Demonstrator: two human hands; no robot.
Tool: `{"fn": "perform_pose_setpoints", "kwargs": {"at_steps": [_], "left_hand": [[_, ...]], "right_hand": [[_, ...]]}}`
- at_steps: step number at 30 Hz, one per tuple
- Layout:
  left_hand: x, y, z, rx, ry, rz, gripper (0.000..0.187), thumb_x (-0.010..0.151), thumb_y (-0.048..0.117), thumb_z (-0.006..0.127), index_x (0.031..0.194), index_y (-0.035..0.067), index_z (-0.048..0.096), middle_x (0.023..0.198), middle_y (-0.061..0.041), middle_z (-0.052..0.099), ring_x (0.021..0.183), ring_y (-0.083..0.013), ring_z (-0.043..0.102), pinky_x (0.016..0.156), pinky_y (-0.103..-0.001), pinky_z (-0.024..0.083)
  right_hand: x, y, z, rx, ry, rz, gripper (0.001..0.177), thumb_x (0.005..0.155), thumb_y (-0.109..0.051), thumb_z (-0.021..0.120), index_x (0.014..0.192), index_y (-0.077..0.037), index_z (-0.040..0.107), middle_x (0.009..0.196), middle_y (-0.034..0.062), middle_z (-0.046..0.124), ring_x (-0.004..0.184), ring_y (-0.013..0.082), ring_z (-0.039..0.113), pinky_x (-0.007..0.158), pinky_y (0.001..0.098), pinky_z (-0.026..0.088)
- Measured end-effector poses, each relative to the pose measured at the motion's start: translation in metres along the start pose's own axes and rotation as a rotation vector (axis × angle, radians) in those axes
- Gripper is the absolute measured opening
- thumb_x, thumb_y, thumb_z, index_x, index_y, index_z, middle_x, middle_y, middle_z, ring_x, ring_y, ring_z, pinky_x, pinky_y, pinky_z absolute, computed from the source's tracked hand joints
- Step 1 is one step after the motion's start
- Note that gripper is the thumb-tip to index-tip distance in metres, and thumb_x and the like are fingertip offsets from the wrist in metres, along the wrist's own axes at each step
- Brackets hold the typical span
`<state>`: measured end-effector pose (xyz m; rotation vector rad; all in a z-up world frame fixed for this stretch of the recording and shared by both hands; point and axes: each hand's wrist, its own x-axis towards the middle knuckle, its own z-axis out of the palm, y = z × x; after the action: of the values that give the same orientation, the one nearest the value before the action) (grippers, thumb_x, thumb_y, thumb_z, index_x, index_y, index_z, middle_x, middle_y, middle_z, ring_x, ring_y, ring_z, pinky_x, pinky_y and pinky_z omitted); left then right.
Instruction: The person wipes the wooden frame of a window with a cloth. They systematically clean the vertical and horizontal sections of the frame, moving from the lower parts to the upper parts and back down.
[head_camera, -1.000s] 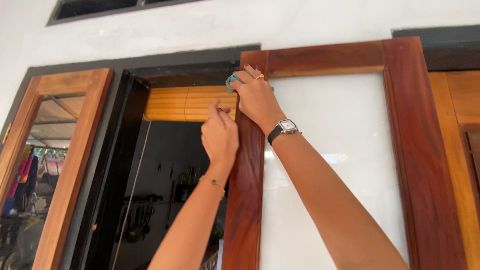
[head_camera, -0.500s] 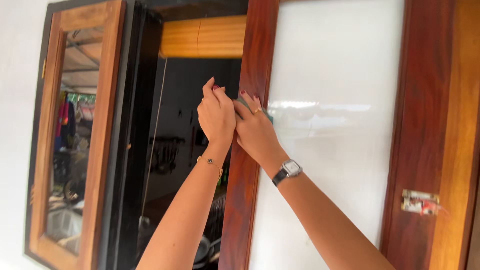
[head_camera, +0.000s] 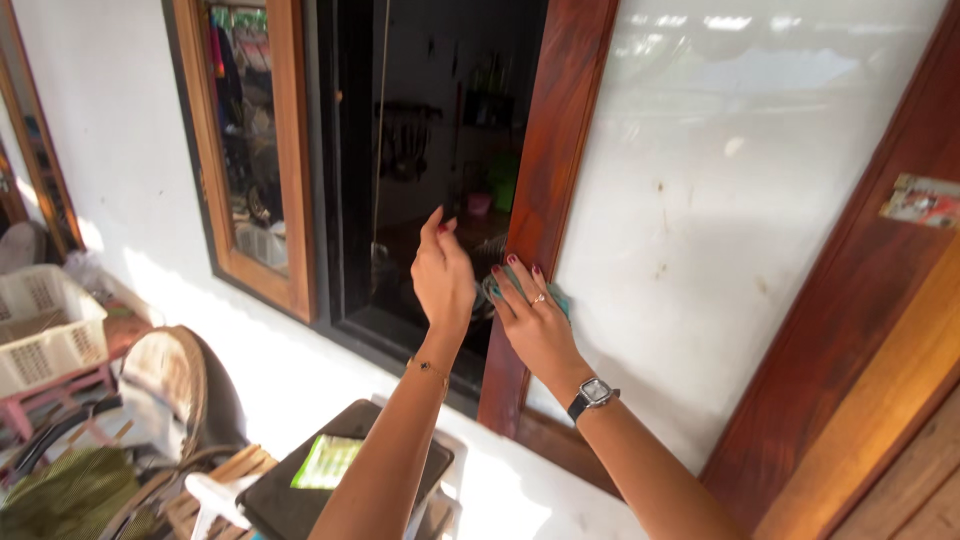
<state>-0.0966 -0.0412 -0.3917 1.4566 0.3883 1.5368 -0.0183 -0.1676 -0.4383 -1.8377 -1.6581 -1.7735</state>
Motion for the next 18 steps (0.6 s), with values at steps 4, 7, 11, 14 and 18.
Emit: {"fn": "perform_pose_setpoints", "kwargs": {"at_steps": [4, 7, 11, 14, 18], "left_hand": [[-0.059, -0.045, -0.029, -0.002, 0.03, -0.242, 0.045, 0.102, 0.026, 0.039, 0.139, 0.01, 0.059, 0.12, -0.009, 0.076, 0.1, -0.027, 0.072, 0.09, -0.037, 0.053], [-0.103, -0.081, -0.052, -0.023, -0.012, -0.415, 0.044, 0.101, 0.027, 0.04, 0.137, 0.01, 0.059, 0.119, -0.008, 0.076, 0.094, -0.0244, 0.072, 0.088, -0.036, 0.052], [-0.156, -0.134, -0.087, -0.195, -0.018, -0.512, 0.042, 0.103, 0.028, 0.04, 0.133, 0.006, 0.06, 0.116, -0.013, 0.076, 0.102, -0.0208, 0.072, 0.093, -0.035, 0.053], [-0.201, -0.162, -0.108, -0.258, -0.069, -0.578, 0.041, 0.102, 0.026, 0.041, 0.13, 0.003, 0.061, 0.125, -0.013, 0.072, 0.113, -0.0241, 0.068, 0.099, -0.036, 0.052], [-0.274, -0.16, -0.136, -0.335, -0.267, -0.747, 0.043, 0.1, 0.029, 0.047, 0.132, 0.005, 0.062, 0.134, -0.01, 0.067, 0.124, -0.0222, 0.063, 0.101, -0.036, 0.046]], "right_hand": [[-0.053, -0.038, 0.012, 0.004, -0.032, 0.032, 0.02, 0.088, -0.007, 0.069, 0.106, -0.002, 0.076, 0.139, 0.0099, 0.063, 0.142, 0.0312, 0.046, 0.119, 0.0482, 0.041], [-0.087, -0.068, 0.017, 0.063, -0.136, 0.044, 0.021, 0.085, -0.007, 0.068, 0.103, -0.001, 0.076, 0.136, 0.0119, 0.064, 0.14, 0.0336, 0.047, 0.115, 0.051, 0.04], [-0.135, -0.114, 0.001, 0.459, -0.316, 0.435, 0.027, 0.084, -0.003, 0.064, 0.108, -0.006, 0.077, 0.125, 0.008, 0.068, 0.125, 0.0314, 0.061, 0.108, 0.0461, 0.048], [-0.169, -0.143, -0.023, 1.192, -0.231, 1.205, 0.026, 0.096, -0.01, 0.061, 0.118, -0.004, 0.074, 0.119, 0.012, 0.071, 0.106, 0.0273, 0.069, 0.092, 0.0394, 0.056], [-0.209, -0.174, -0.065, 1.899, 0.043, 1.932, 0.035, 0.101, -0.023, 0.053, 0.128, -0.003, 0.065, 0.114, 0.0137, 0.072, 0.098, 0.0254, 0.069, 0.085, 0.0389, 0.056]]}}
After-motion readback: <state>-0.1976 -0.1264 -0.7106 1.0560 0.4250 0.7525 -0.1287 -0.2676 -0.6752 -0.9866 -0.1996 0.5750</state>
